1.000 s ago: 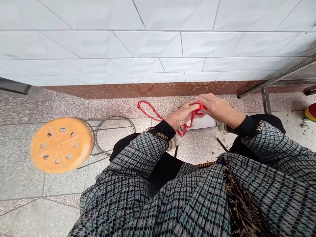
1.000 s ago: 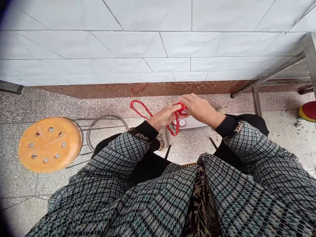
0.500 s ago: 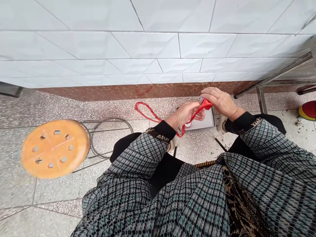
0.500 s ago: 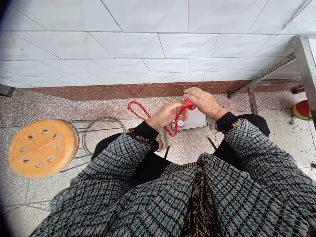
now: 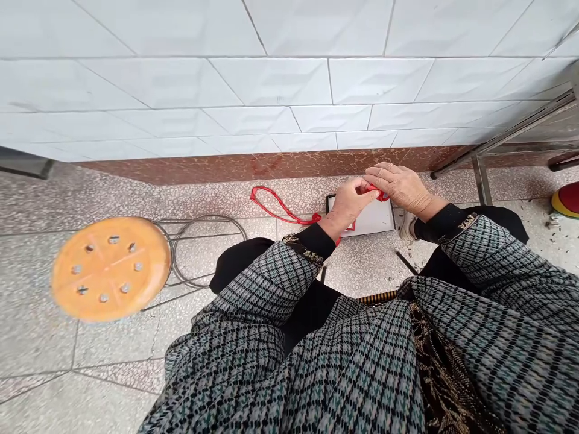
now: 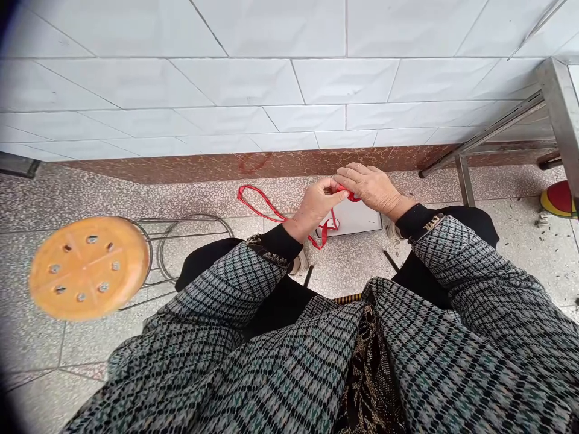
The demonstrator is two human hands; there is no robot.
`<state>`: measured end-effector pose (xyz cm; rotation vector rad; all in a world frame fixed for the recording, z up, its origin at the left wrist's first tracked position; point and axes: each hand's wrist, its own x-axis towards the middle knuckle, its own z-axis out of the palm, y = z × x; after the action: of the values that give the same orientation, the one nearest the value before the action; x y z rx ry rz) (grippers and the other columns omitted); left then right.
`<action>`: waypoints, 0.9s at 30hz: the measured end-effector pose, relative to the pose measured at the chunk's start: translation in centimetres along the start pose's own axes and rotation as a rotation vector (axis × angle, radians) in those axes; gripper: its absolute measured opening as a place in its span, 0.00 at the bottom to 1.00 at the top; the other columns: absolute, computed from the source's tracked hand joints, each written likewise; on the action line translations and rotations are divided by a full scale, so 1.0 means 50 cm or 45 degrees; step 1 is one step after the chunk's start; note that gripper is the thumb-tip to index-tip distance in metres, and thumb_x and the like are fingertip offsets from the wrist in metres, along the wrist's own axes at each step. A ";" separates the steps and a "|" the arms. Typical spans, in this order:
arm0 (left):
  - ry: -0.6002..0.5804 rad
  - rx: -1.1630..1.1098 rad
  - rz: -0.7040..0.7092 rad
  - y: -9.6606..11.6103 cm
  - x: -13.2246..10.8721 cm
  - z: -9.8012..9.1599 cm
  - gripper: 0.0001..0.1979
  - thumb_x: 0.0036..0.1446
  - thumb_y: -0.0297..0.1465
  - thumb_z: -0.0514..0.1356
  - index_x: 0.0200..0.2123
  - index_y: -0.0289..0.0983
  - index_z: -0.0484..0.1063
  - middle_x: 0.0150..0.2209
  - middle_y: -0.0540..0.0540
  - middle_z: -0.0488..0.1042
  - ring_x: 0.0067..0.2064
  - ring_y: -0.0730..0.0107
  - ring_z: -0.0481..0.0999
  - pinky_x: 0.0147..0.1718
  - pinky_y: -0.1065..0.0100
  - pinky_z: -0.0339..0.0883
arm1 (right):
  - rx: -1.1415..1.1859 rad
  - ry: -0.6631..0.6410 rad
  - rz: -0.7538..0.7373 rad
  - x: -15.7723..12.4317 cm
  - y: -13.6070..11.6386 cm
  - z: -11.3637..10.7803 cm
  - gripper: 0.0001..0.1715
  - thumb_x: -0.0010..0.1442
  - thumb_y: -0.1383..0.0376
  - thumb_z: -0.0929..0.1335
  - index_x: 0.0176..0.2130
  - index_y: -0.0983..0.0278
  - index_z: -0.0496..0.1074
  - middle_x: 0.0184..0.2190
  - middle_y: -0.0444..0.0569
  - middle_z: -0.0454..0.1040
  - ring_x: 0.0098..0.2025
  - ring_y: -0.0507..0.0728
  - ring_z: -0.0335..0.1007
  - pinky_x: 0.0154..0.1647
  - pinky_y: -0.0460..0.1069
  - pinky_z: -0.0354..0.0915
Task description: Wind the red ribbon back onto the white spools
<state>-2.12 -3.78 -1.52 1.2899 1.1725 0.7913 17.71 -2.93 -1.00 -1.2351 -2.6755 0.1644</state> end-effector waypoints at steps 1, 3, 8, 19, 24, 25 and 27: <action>0.054 0.091 0.043 0.000 0.002 0.003 0.13 0.52 0.26 0.71 0.26 0.38 0.67 0.30 0.52 0.69 0.35 0.70 0.67 0.43 0.64 0.66 | -0.032 0.009 -0.003 0.002 -0.003 -0.001 0.25 0.74 0.70 0.63 0.66 0.61 0.73 0.65 0.56 0.76 0.68 0.66 0.69 0.61 0.62 0.72; 0.122 0.216 0.105 0.003 0.007 0.008 0.14 0.51 0.25 0.71 0.25 0.38 0.66 0.30 0.52 0.68 0.36 0.69 0.66 0.44 0.63 0.64 | -0.099 0.024 -0.008 0.004 -0.008 -0.004 0.24 0.76 0.69 0.63 0.66 0.63 0.73 0.65 0.57 0.76 0.67 0.66 0.70 0.62 0.61 0.72; 0.059 0.296 0.147 0.018 0.022 0.013 0.15 0.52 0.27 0.69 0.22 0.39 0.65 0.26 0.52 0.67 0.34 0.68 0.64 0.41 0.62 0.59 | -0.223 0.049 0.020 -0.004 -0.015 -0.014 0.23 0.77 0.67 0.62 0.65 0.67 0.73 0.64 0.58 0.77 0.63 0.66 0.72 0.62 0.59 0.71; -0.018 -0.713 0.055 0.061 0.034 0.039 0.09 0.42 0.35 0.70 0.22 0.36 0.77 0.26 0.49 0.75 0.33 0.71 0.70 0.37 0.67 0.60 | -0.405 0.191 -0.022 -0.022 0.016 -0.113 0.23 0.76 0.68 0.62 0.66 0.68 0.73 0.62 0.59 0.78 0.61 0.66 0.72 0.57 0.58 0.72; 0.121 -0.691 0.003 0.079 0.035 0.049 0.07 0.44 0.34 0.68 0.22 0.36 0.77 0.26 0.48 0.75 0.31 0.72 0.71 0.34 0.68 0.61 | -0.355 0.237 0.067 -0.036 0.054 -0.109 0.23 0.74 0.68 0.64 0.65 0.67 0.74 0.62 0.58 0.78 0.62 0.66 0.73 0.58 0.58 0.73; 0.150 -0.647 0.005 0.081 0.036 0.050 0.07 0.45 0.33 0.68 0.22 0.36 0.76 0.25 0.49 0.74 0.31 0.73 0.71 0.34 0.69 0.61 | -0.342 0.249 0.096 -0.037 0.061 -0.103 0.24 0.74 0.69 0.64 0.65 0.67 0.74 0.62 0.58 0.78 0.61 0.66 0.73 0.58 0.58 0.73; 0.204 -0.610 0.018 0.082 0.039 0.051 0.07 0.45 0.32 0.67 0.21 0.36 0.74 0.24 0.49 0.73 0.30 0.74 0.70 0.34 0.69 0.62 | -0.321 0.274 0.138 -0.035 0.072 -0.093 0.24 0.73 0.70 0.65 0.65 0.67 0.74 0.62 0.58 0.78 0.60 0.66 0.74 0.56 0.58 0.74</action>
<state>1.48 -2.01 1.81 0.8501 1.0165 1.1231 22.49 -1.83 2.67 -1.3814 -2.5009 -0.2843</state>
